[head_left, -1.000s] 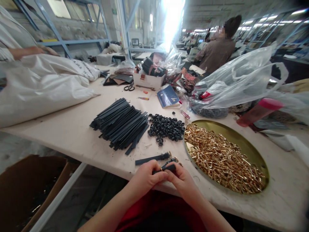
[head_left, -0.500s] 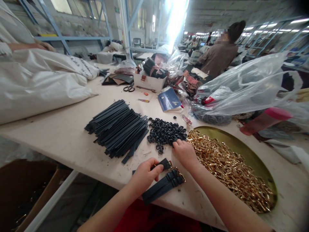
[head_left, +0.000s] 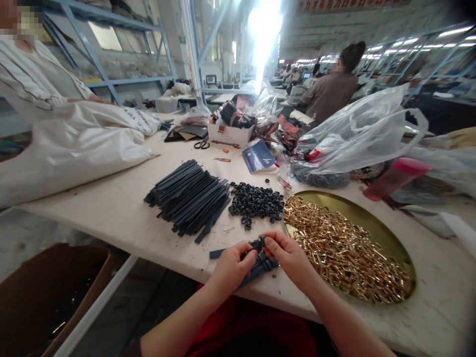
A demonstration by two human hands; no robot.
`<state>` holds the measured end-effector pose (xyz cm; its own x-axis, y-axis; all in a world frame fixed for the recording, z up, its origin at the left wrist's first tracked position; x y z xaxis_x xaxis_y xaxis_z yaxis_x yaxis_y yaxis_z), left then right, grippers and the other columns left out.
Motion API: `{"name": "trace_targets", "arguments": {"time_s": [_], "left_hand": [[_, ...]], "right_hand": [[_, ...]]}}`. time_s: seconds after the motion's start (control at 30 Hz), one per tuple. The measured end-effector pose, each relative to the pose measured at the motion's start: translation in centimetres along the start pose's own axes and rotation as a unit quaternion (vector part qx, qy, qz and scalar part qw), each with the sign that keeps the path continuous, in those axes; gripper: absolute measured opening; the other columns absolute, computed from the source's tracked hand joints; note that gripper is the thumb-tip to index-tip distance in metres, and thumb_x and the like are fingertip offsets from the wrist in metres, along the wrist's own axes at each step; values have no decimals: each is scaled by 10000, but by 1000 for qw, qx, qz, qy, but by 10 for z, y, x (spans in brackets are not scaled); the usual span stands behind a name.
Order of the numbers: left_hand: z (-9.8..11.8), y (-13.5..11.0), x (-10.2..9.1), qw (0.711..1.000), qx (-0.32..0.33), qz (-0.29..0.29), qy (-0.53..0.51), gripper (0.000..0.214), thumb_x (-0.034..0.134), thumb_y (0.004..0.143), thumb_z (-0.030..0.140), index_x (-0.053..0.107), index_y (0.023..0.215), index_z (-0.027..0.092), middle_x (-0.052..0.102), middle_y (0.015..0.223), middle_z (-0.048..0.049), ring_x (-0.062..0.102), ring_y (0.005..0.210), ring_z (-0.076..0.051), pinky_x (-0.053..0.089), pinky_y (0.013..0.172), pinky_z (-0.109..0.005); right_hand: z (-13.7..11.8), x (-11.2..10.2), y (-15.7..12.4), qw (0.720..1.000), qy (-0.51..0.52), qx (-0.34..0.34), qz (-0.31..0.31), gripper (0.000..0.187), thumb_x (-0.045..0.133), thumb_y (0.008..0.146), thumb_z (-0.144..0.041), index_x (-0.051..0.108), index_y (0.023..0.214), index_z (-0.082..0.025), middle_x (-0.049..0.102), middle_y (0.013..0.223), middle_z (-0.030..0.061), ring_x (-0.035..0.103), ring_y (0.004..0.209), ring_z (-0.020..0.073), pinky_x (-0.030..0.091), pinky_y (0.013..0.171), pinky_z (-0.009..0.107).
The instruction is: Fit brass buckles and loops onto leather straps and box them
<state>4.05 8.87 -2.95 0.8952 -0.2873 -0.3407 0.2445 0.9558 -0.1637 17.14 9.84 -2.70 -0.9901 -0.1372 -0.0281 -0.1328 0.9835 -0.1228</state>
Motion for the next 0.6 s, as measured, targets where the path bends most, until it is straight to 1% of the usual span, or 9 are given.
{"name": "trace_targets", "arguments": {"time_s": [0.1,0.17,0.3,0.43,0.5,0.57,0.6], "left_hand": [[0,-7,-4,999,-6,42,-20,262,436,801,388,507,677,168,445,468,69,414,466,-86,327,489,-197],[2,-10,-6,999,-2,42,-16,264,439,799,399,517,698,168,446,472,71,412,463,-84,328,485,-195],[8,-17,-5,999,1,-16,30,268,426,799,379,507,655,169,447,468,68,403,446,-79,307,463,-192],[13,-23,-1,994,4,-77,73,277,419,794,368,504,625,166,451,469,61,395,436,-79,289,451,-200],[17,-25,-1,994,13,-80,75,227,423,791,340,526,691,164,474,492,58,416,463,-85,303,474,-202],[20,-26,-1,996,24,-74,55,150,436,776,273,525,836,168,519,555,54,444,511,-90,324,509,-200],[20,-27,-1,996,28,-72,38,168,436,766,233,503,908,172,538,593,52,453,534,-92,331,524,-200]], "right_hand": [[-2,-1,-6,1000,10,-9,5,361,536,735,-516,574,852,-176,583,677,-1,531,619,127,415,565,250],[-3,1,-10,1000,14,-5,2,359,521,749,-510,574,864,-174,583,666,-1,524,607,126,418,566,253],[-1,6,-19,999,-22,-25,-17,340,496,770,-487,583,868,-173,562,623,-10,507,577,126,420,556,258],[1,8,-28,992,-102,-73,-27,287,471,806,-427,607,881,-185,577,675,5,522,625,137,429,597,266],[2,8,-31,989,-115,-81,-36,271,477,809,-406,616,883,-185,585,696,11,526,650,141,427,608,265],[5,7,-31,994,-83,-64,-26,271,500,793,-417,611,860,-178,593,709,13,525,654,140,428,607,263],[6,6,-31,997,-58,-52,-14,275,516,778,-429,604,839,-176,594,708,11,522,648,138,427,602,261]]}}
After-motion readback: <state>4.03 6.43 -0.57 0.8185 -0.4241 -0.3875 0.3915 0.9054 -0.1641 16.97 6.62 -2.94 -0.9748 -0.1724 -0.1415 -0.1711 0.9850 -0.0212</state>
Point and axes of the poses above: each hand's wrist, its own y-axis towards the middle knuckle, its own x-axis out of the palm, z = x × y, the point moved 6 cm from there along y, towards the middle knuckle
